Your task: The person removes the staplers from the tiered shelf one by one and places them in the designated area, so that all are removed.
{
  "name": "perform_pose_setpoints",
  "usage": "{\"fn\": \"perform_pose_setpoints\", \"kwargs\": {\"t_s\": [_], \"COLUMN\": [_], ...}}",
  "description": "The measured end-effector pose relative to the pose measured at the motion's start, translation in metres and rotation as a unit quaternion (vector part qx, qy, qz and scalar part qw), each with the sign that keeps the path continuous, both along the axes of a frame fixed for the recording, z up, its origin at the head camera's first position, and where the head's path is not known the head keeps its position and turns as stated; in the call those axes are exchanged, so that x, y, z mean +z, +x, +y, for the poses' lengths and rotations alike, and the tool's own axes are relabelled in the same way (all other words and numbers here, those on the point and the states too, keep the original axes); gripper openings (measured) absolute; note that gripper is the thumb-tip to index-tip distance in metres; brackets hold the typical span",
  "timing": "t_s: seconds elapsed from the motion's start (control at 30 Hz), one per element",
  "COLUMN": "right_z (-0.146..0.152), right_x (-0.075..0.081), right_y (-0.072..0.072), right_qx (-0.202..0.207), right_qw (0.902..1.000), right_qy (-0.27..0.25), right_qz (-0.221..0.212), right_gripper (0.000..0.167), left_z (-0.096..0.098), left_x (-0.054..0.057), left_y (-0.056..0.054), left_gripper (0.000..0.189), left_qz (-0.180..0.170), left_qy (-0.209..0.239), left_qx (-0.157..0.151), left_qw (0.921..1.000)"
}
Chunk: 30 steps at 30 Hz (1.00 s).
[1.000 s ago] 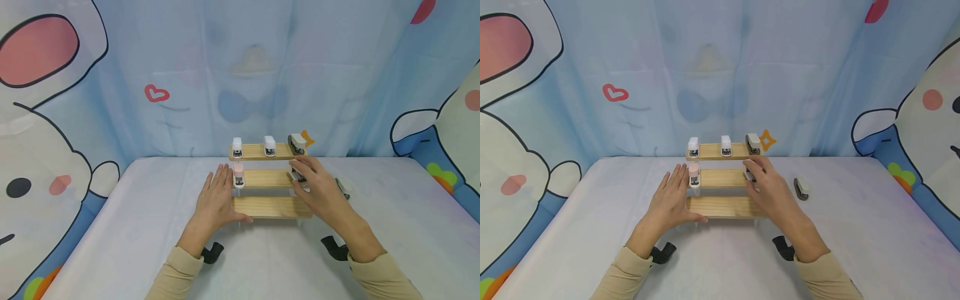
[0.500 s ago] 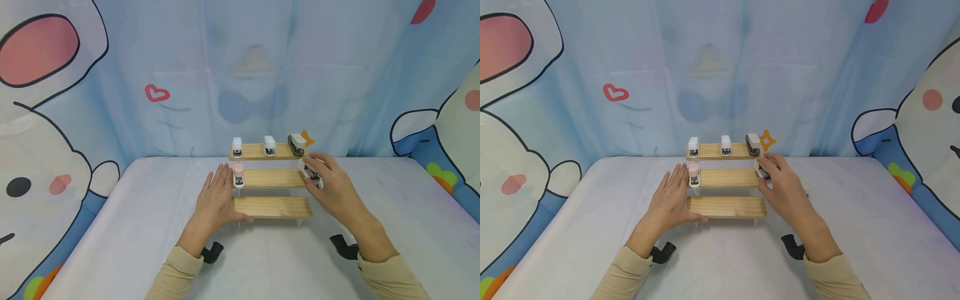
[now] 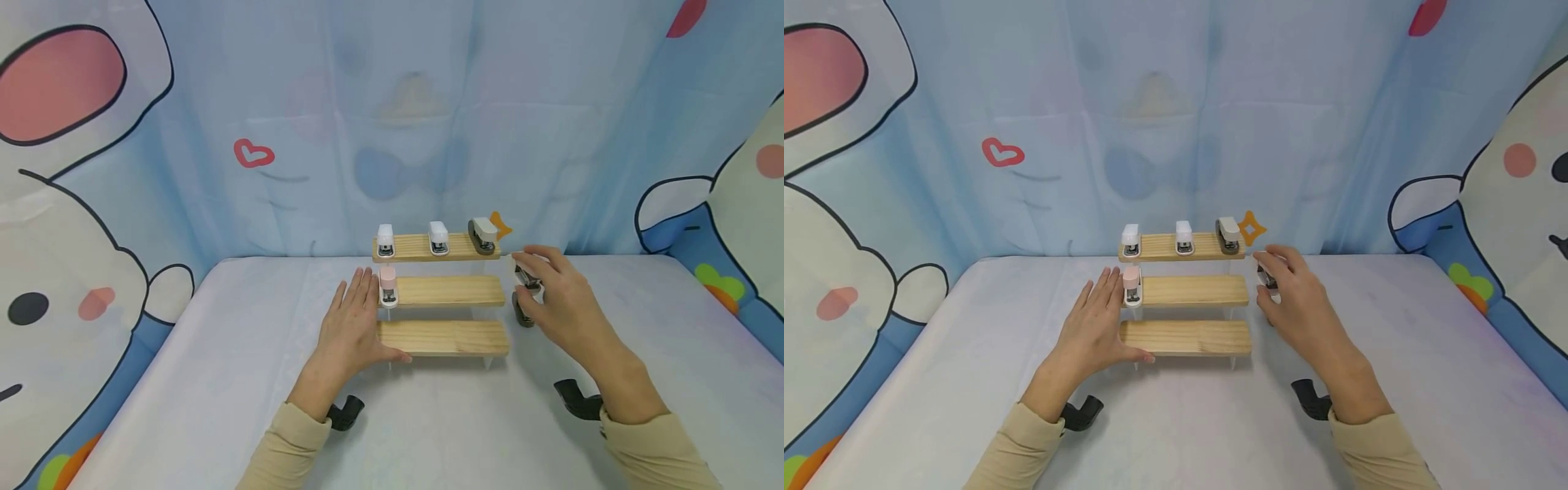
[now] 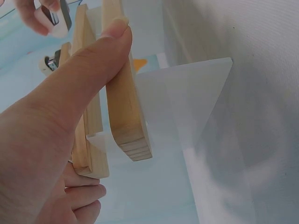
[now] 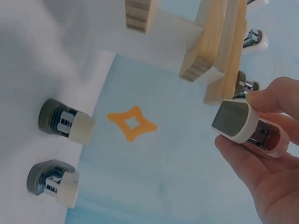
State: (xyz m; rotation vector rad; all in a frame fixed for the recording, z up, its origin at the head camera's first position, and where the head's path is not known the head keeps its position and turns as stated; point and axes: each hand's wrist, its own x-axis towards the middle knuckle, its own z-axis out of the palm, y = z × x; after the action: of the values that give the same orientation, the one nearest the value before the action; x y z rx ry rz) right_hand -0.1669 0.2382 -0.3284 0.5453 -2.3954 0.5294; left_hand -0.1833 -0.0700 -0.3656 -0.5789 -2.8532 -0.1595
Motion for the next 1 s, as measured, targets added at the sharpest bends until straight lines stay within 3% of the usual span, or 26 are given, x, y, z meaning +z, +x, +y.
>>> {"fn": "perform_pose_setpoints", "kwargs": {"t_s": [0.27, 0.73, 1.0], "right_z": [0.014, 0.039, 0.054], "right_x": [0.0, -0.003, -0.008], "right_y": [-0.001, -0.001, -0.007], "right_qx": [-0.016, -0.058, -0.074], "right_qw": [0.9999, 0.9968, 0.9952], "right_qy": [0.005, -0.017, -0.024], "right_qz": [0.0, -0.053, -0.06], "right_gripper": [0.053, 0.052, 0.05], "left_z": [0.001, 0.001, 0.0], "left_x": [-0.001, 0.0, 0.0], "left_y": [0.0, 0.0, 0.0], "left_gripper": [0.142, 0.142, 0.142], "left_qz": [-0.005, -0.009, -0.013], "left_qy": [0.004, 0.0, 0.0], "left_qx": [0.0, 0.002, 0.005], "left_qw": [1.0, 1.0, 0.9999]}}
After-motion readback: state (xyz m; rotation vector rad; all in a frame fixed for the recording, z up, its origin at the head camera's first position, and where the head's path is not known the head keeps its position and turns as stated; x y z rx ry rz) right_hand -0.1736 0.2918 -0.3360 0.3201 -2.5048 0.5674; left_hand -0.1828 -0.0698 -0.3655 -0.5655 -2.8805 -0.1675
